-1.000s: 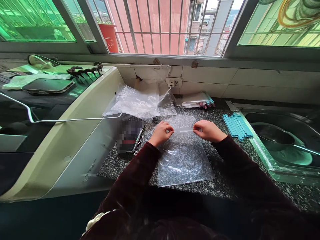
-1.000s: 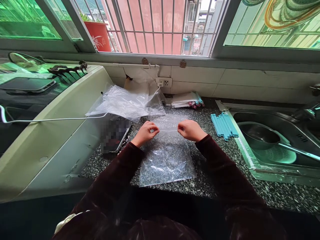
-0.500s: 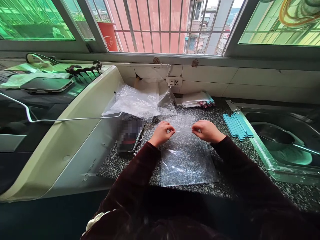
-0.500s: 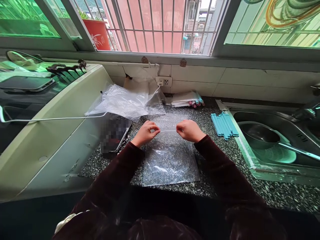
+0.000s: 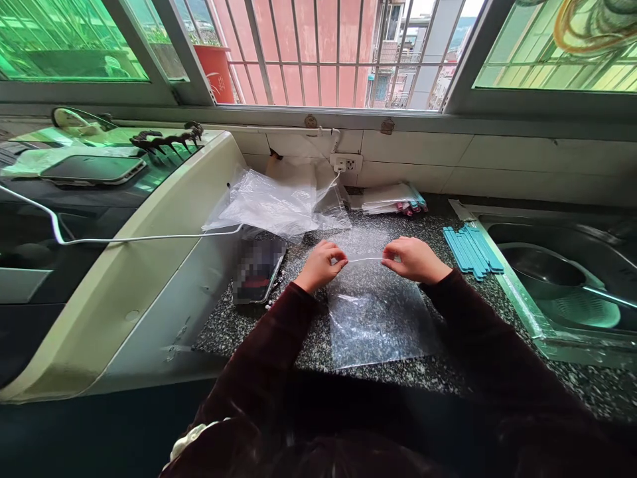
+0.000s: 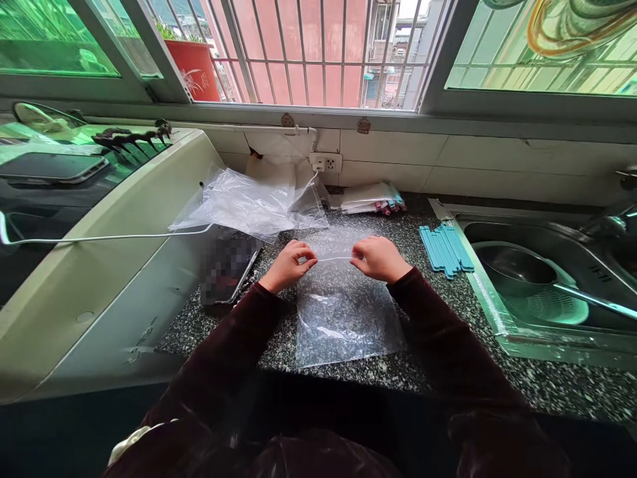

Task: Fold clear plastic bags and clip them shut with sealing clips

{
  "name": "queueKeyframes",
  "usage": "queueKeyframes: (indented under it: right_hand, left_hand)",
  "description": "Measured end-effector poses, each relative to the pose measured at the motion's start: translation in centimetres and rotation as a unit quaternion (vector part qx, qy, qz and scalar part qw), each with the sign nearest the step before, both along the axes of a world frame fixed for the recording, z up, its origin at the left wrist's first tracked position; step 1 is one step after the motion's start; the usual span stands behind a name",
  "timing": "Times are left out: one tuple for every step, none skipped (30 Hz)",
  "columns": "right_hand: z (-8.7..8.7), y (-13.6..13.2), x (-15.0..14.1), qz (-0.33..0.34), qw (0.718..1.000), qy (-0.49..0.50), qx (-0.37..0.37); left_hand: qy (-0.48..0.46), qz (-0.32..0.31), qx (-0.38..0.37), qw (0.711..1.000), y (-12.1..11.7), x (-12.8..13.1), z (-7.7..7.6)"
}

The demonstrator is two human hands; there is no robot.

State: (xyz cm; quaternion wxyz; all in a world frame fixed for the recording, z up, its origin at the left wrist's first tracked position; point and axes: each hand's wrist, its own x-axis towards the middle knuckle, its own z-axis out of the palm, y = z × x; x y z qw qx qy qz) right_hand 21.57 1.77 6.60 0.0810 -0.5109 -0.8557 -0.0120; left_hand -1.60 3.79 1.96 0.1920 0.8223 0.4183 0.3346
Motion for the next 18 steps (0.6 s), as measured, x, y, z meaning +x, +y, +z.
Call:
queueKeyframes:
  right_hand:
    - [0.0,-0.1,-0.2,0.000,1.000,-0.001,-0.002]
    - [0.0,-0.2,-0.3,0.001,1.000,-0.001,0.000]
    - [0.0,-0.2,-0.5,0.003,1.000,-0.002,0.003]
    - [-0.1,-0.2,-0.5,0.006,1.000,-0.002,0.006]
    - [-0.2,-0.2,-0.5,0.011,1.000,-0.002,0.009]
    - [-0.3,-0.1,-0.5,0.015,1.000,-0.002,0.012]
    - [-0.4,0.0,-0.5,0.020,1.000,-0.002,0.013]
    - [-0.5,0.0,-0.4,0.025,1.000,-0.002,0.014]
    - [-0.6,0.1,-0.3,0.028,1.000,-0.002,0.015]
    - [-0.6,0.1,-0.3,0.029,0.999,-0.003,0.017]
    - [-0.7,0.1,-0.3,0.030,0.999,-0.005,0.019]
    - [-0.7,0.1,-0.3,0.031,0.999,-0.007,0.024]
    - [-0.7,0.1,-0.4,0.033,0.999,-0.010,0.031]
    - [-0.6,0.0,-0.5,0.037,0.998,-0.013,0.040]
    - [-0.6,-0.1,-0.6,0.041,0.998,-0.016,0.051]
    - [-0.6,-0.2,-0.9,0.046,0.997,-0.021,0.062]
    - [-0.7,-0.4,-1.2,0.050,0.996,-0.026,0.073]
    - [-0.7,-0.5,-1.5,0.053,0.995,-0.032,0.083]
  left_hand:
    - [-0.001,-0.003,0.004,1.000,-0.1,0.1,0.0]
    - [-0.001,-0.004,0.008,1.000,-0.1,0.1,0.1]
    - [-0.001,-0.005,0.011,1.000,-0.2,0.2,0.1]
    - [-0.001,-0.005,0.013,1.000,-0.2,0.2,0.1]
    - [-0.001,-0.005,0.015,1.000,-0.2,0.2,0.1]
    - [0.000,-0.006,0.016,1.000,-0.2,0.2,0.0]
    - [0.001,-0.007,0.017,1.000,-0.2,0.2,0.0]
    - [0.003,-0.008,0.018,1.000,-0.2,0.2,0.0]
    - [0.005,-0.009,0.018,1.000,-0.2,0.2,-0.1]
    - [0.007,-0.008,0.019,1.000,-0.2,0.2,-0.1]
    - [0.009,-0.008,0.019,1.000,-0.2,0.2,-0.1]
    - [0.012,-0.009,0.020,1.000,-0.1,0.2,-0.2]
    - [0.016,-0.011,0.022,1.000,-0.1,0.2,-0.2]
    - [0.023,-0.014,0.024,0.999,-0.1,0.2,-0.2]
    - [0.032,-0.017,0.029,0.999,-0.2,0.3,-0.2]
    - [0.043,-0.017,0.035,0.998,-0.3,0.3,-0.2]
    - [0.053,-0.015,0.043,0.998,-0.4,0.4,-0.2]
    - [0.062,-0.012,0.052,0.997,-0.5,0.6,-0.2]
